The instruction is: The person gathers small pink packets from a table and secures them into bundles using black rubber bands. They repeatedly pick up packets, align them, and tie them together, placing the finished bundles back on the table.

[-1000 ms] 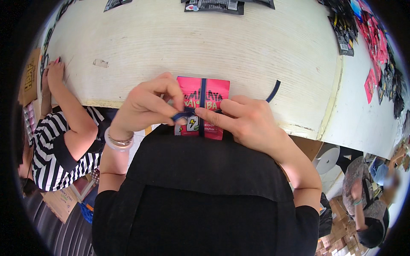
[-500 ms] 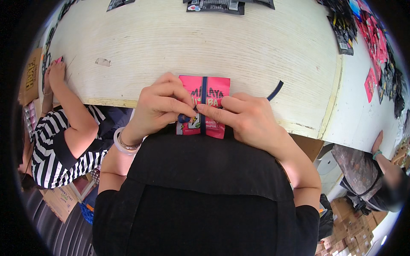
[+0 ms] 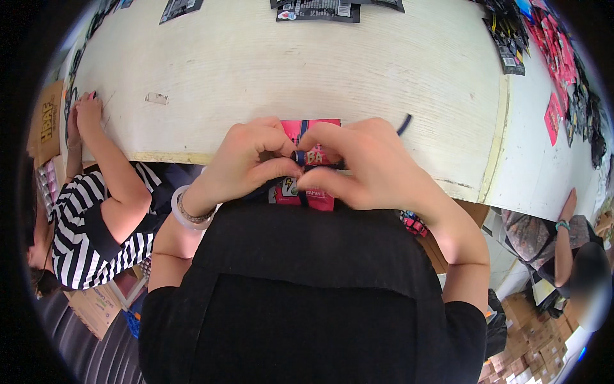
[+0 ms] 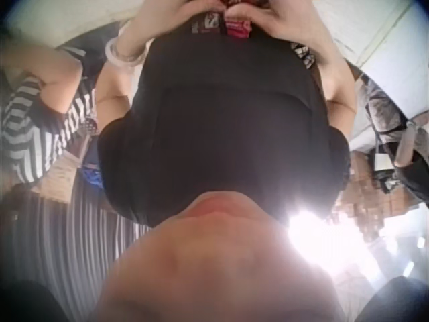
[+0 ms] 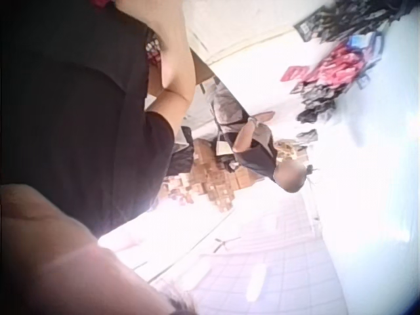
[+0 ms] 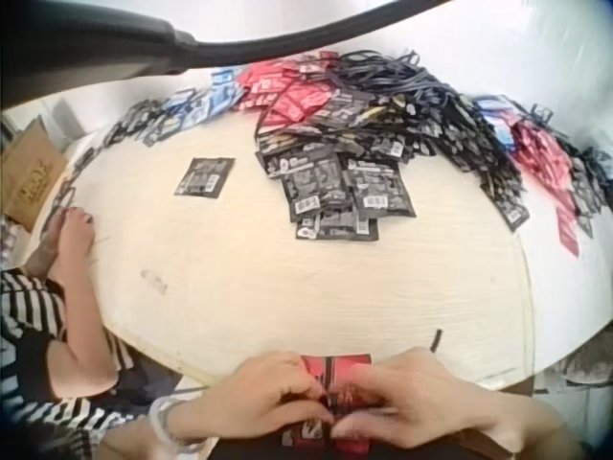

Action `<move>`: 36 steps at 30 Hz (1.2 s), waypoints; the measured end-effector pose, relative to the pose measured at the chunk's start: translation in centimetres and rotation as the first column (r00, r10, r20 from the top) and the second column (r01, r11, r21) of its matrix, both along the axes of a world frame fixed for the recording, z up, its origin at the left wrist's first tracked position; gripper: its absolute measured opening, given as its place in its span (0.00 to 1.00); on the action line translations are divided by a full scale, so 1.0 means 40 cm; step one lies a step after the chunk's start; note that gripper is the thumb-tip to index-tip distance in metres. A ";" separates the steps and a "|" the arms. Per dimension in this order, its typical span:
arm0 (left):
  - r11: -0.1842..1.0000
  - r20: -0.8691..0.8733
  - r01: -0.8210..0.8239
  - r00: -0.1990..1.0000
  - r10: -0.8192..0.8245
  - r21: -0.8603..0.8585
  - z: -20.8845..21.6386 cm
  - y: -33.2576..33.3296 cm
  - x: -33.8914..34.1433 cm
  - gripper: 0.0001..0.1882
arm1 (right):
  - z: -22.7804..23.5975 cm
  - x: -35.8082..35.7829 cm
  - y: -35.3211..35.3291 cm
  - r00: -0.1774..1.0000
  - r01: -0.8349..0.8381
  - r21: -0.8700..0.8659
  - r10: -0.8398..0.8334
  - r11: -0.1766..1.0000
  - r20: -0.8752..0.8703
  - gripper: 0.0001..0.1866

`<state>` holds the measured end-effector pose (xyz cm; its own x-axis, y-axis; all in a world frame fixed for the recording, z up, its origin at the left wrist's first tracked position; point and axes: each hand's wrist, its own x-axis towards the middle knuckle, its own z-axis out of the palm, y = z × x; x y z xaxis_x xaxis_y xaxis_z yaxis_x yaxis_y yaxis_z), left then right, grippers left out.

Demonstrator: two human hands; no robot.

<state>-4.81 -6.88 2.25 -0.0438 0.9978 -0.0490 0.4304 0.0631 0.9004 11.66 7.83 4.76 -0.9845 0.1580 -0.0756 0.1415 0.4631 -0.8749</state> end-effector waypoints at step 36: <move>0.961 0.190 -0.273 0.946 0.261 0.041 -0.031 -0.009 0.078 0.09 | -0.034 0.022 -0.050 0.962 0.269 0.001 -0.269 0.963 -0.050 0.07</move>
